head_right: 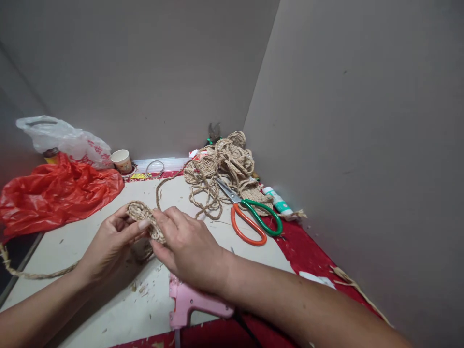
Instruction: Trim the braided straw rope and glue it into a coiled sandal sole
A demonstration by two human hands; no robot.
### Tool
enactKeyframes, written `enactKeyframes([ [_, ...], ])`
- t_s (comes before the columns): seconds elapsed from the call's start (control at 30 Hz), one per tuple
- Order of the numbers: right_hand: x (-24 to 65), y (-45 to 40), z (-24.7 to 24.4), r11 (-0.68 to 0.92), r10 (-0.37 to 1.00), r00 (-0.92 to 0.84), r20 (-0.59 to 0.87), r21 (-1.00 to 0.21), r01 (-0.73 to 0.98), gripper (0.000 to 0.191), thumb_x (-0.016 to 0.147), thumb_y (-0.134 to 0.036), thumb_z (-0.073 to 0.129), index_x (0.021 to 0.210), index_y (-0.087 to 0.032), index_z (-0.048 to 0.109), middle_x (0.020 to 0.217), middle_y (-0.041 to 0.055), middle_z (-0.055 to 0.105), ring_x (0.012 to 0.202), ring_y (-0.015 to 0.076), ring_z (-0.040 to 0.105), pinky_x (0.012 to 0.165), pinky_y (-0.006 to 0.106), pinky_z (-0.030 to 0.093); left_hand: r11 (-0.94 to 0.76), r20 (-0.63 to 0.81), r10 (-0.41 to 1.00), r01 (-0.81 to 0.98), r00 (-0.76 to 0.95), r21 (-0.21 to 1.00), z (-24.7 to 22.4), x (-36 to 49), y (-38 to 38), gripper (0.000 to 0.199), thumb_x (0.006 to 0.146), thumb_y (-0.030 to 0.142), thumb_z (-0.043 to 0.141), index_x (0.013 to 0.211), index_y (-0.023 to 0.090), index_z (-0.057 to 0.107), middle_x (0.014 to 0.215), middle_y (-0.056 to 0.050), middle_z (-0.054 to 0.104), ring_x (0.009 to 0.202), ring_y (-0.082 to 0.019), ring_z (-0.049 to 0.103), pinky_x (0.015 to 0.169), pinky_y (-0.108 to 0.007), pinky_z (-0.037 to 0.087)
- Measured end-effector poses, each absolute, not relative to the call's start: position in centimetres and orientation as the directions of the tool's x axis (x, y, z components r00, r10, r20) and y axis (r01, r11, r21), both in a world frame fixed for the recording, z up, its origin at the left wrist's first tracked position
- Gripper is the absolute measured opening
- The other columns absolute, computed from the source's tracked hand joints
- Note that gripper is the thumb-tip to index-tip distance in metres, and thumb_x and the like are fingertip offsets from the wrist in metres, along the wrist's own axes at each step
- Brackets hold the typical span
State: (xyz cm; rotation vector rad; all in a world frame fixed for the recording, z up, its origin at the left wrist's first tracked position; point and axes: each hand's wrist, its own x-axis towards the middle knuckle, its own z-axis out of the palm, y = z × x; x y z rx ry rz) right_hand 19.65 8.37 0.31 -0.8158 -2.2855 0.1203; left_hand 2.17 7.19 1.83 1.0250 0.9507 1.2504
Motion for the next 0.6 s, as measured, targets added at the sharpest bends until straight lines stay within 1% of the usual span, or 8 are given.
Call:
enactKeyframes([
  [0.1,20.0,8.4,0.8,0.814,0.574,-0.524,0.629,-0.366,0.452,0.042,0.088,-0.021,0.058,0.128,-0.01,0.05,0.107,0.0144,0.064,0.095,0.0237,0.062,0.081,0.039,0.057,0.025,0.013,0.99,-0.259,0.143,0.965,1.9,1.8,7.2,0.033,0.074,0.02,0.08,0.104,0.018,0.068,0.097,-0.003,0.072,0.091,-0.014,0.066,0.082,-0.022,0.052],
  [0.17,20.2,8.4,1.1,0.833,0.549,-0.523,0.652,-0.375,0.407,0.042,0.088,-0.02,0.059,0.128,-0.009,0.051,0.108,0.0151,0.064,0.098,0.0237,0.062,0.083,0.039,0.057,0.042,-0.004,0.988,-0.242,0.157,0.969,1.9,1.6,7.2,0.036,0.072,0.019,0.081,0.106,0.019,0.068,0.101,-0.004,0.073,0.092,-0.014,0.066,0.084,-0.022,0.052],
  [0.23,20.3,8.2,1.2,0.85,0.524,-0.521,0.674,-0.377,0.367,0.042,0.088,-0.019,0.06,0.128,-0.011,0.051,0.109,0.015,0.064,0.099,0.0235,0.062,0.085,0.038,0.056,0.045,-0.002,0.985,-0.248,0.172,0.968,1.8,1.5,7.2,0.035,0.071,0.018,0.082,0.104,0.019,0.069,0.097,-0.003,0.073,0.087,-0.013,0.067,0.081,-0.022,0.053],
  [0.33,20.4,7.9,1.4,0.865,0.501,-0.493,0.711,-0.393,0.311,0.04,0.087,-0.016,0.061,0.125,-0.014,0.051,0.108,0.0123,0.065,0.099,0.0225,0.062,0.085,0.037,0.055,0.012,0.044,0.98,-0.276,0.195,0.961,1.8,1.3,7.1,0.034,0.071,0.017,0.082,0.101,0.02,0.068,0.091,-0.001,0.073,0.082,-0.012,0.067,0.078,-0.021,0.053],
  [0.5,20.6,7.5,1.8,0.841,0.539,-0.474,0.696,-0.477,0.255,0.035,0.082,-0.012,0.063,0.115,-0.014,0.052,0.099,0.0088,0.065,0.09,0.0199,0.063,0.079,0.034,0.055,-0.033,0.1,0.967,-0.277,0.233,0.96,2.0,1.0,6.6,0.033,0.071,0.017,0.081,0.1,0.019,0.065,0.085,-0.001,0.072,0.078,-0.013,0.067,0.072,-0.022,0.054],
  [0.6,20.6,7.3,2.1,0.845,0.531,-0.47,0.705,-0.484,0.229,0.033,0.082,-0.012,0.064,0.112,-0.013,0.053,0.097,0.0081,0.065,0.089,0.0195,0.062,0.079,0.033,0.053,-0.028,0.099,0.963,-0.273,0.25,0.962,2.1,0.9,6.5,0.035,0.072,0.017,0.081,0.102,0.019,0.065,0.086,-0.001,0.073,0.079,-0.013,0.068,0.073,-0.022,0.053],
])
